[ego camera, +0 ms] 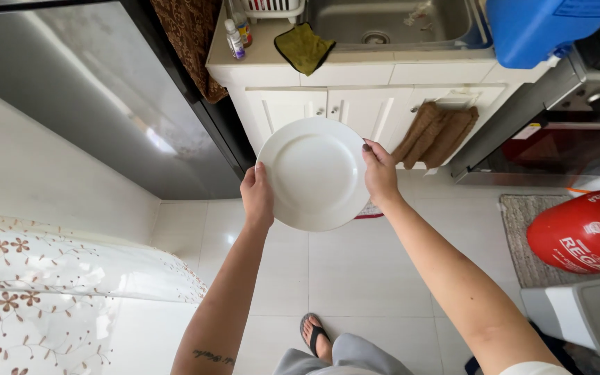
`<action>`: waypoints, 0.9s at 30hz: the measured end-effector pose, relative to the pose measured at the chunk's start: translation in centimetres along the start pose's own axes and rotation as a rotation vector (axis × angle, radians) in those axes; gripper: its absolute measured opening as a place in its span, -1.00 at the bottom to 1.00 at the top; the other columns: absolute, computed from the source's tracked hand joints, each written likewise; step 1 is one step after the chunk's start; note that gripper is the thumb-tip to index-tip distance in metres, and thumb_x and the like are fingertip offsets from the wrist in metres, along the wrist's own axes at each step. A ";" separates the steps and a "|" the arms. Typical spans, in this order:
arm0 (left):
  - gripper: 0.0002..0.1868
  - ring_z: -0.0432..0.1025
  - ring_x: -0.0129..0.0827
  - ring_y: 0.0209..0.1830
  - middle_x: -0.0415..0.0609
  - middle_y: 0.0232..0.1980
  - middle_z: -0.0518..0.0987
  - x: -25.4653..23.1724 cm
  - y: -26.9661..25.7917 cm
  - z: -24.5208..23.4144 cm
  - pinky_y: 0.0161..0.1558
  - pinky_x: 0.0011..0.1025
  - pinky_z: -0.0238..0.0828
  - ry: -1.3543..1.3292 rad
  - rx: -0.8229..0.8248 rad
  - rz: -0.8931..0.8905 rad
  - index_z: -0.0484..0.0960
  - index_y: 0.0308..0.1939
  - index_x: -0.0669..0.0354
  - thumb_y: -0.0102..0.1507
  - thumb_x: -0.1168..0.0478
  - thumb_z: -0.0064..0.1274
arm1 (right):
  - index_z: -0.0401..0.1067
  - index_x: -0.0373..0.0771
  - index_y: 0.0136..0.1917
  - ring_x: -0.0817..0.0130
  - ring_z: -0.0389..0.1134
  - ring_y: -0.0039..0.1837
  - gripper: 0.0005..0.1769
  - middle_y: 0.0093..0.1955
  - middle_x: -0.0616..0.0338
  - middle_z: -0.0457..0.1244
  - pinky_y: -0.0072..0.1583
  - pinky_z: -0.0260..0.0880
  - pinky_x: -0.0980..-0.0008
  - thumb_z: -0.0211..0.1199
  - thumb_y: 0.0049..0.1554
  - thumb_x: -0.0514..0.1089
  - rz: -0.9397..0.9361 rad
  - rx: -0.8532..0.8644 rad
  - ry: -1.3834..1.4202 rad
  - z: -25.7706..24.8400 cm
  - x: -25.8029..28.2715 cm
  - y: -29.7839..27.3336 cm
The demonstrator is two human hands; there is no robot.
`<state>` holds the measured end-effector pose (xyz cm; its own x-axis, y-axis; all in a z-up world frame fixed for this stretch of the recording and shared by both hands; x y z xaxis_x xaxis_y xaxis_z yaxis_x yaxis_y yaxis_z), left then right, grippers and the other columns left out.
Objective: Arranging placemats and placing plates on a dining table.
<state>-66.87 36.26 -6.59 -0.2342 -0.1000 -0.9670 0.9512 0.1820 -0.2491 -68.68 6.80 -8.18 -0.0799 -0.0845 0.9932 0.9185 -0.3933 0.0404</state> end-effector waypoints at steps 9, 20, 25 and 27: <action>-0.51 0.36 -0.49 0.28 -0.12 0.37 0.43 1.0 -9.1 1.4 0.23 -0.40 0.34 -0.097 0.027 0.209 0.33 0.43 0.10 0.41 0.12 -0.16 | 0.36 -0.18 0.44 0.44 0.18 0.46 -0.57 0.45 0.18 0.23 0.45 0.10 0.44 -0.04 0.34 -0.17 -0.084 0.043 -0.174 -4.8 4.5 -7.8; -0.52 0.48 -0.47 0.16 -0.06 0.29 0.60 6.2 -17.6 0.6 0.21 -0.46 0.37 -0.029 -0.025 0.116 0.43 0.44 0.06 0.43 0.15 -0.14 | 0.38 -0.12 0.44 0.45 0.19 0.45 -0.58 0.41 0.18 0.26 0.46 0.11 0.44 -0.03 0.36 -0.16 0.024 0.101 -0.126 -9.6 2.3 -15.1; -0.53 0.45 -0.50 0.01 -0.04 0.21 0.64 7.1 -20.0 -1.9 0.13 -0.50 0.38 -0.001 -0.064 0.100 0.46 0.43 0.05 0.43 0.16 -0.12 | 0.40 -0.16 0.44 0.39 0.21 0.41 -0.59 0.39 0.14 0.27 0.44 0.14 0.41 -0.01 0.36 -0.17 0.048 0.113 -0.101 -9.3 0.4 -17.6; -0.55 0.47 -0.59 -0.04 -0.08 0.16 0.64 7.2 -20.5 -3.0 0.08 -0.55 0.40 -0.021 -0.058 0.127 0.47 0.41 0.04 0.43 0.16 -0.12 | 0.39 -0.21 0.40 0.48 0.11 0.54 -0.61 0.50 0.26 0.17 0.50 0.06 0.44 -0.02 0.35 -0.20 -0.042 0.142 -0.060 -8.6 0.7 -18.5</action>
<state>-88.65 34.71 -8.59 -0.1078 -0.0930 -0.9898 0.9597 0.2503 -0.1280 -89.08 6.13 -9.20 -0.1001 -0.0138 0.9949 0.9608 -0.2613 0.0931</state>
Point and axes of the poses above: each hand's wrist, its own y-axis towards the middle knuckle, its own z-axis out of the palm, x = y × z, the point moved 6 cm from there along y, towards the middle knuckle
